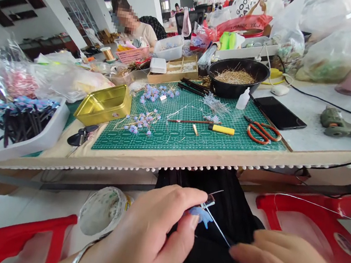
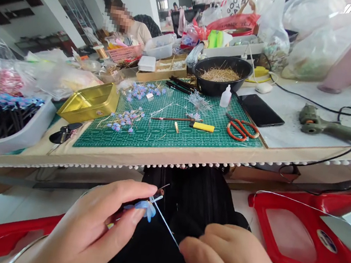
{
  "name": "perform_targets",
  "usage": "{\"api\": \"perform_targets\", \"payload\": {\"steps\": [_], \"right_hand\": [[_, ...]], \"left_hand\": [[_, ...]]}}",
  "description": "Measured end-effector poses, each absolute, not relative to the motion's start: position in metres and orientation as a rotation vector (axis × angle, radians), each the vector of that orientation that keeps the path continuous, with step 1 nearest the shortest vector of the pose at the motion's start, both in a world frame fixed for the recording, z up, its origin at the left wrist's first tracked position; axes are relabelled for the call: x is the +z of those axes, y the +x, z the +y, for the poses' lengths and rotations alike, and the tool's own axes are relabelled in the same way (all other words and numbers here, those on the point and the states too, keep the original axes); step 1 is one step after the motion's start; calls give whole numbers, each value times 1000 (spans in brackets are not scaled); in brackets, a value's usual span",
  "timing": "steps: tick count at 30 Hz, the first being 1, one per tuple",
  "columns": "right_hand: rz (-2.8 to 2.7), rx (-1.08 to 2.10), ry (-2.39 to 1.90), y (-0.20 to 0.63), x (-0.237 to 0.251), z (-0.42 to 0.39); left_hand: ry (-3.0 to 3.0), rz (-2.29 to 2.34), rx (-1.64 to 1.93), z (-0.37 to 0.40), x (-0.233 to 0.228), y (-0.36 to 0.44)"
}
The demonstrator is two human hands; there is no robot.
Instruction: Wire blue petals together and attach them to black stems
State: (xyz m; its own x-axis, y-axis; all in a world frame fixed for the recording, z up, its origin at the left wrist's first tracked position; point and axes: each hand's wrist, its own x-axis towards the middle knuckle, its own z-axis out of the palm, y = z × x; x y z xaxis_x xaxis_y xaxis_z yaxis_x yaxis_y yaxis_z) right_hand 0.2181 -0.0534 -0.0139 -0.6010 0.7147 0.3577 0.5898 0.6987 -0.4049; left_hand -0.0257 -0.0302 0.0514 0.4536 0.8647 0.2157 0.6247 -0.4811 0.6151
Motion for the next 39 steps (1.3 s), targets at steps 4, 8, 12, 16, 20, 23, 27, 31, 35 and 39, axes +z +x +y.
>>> {"api": "perform_targets", "payload": {"steps": [4,8,12,16,20,23,27,31,35,39], "right_hand": [[-2461,66,-1057,207,0,-34],[-2125,486,-1119,197,9,-33],[-1881,723,-976,183,11,-40],[-1999,637,-982,183,22,-45],[-2088,471,-1001,188,29,-48],[-2037,491,-989,187,26,-47],[-1929,596,-990,182,25,-45],[-1880,777,-1061,178,26,-43],[-1737,1002,-1057,177,20,-42],[-1598,1252,-1044,180,3,-42]], "left_hand": [[2178,1205,740,-33,54,-18],[2074,1220,790,-38,57,-7],[2055,1224,811,-40,56,-6],[2134,1193,830,-39,53,-9],[2166,1139,833,-40,54,-10],[1989,1219,812,-41,56,-11],[1410,1161,686,-35,53,-15],[908,945,572,-24,47,-17],[692,847,499,-17,44,-14],[606,796,467,-12,41,-15]]}}
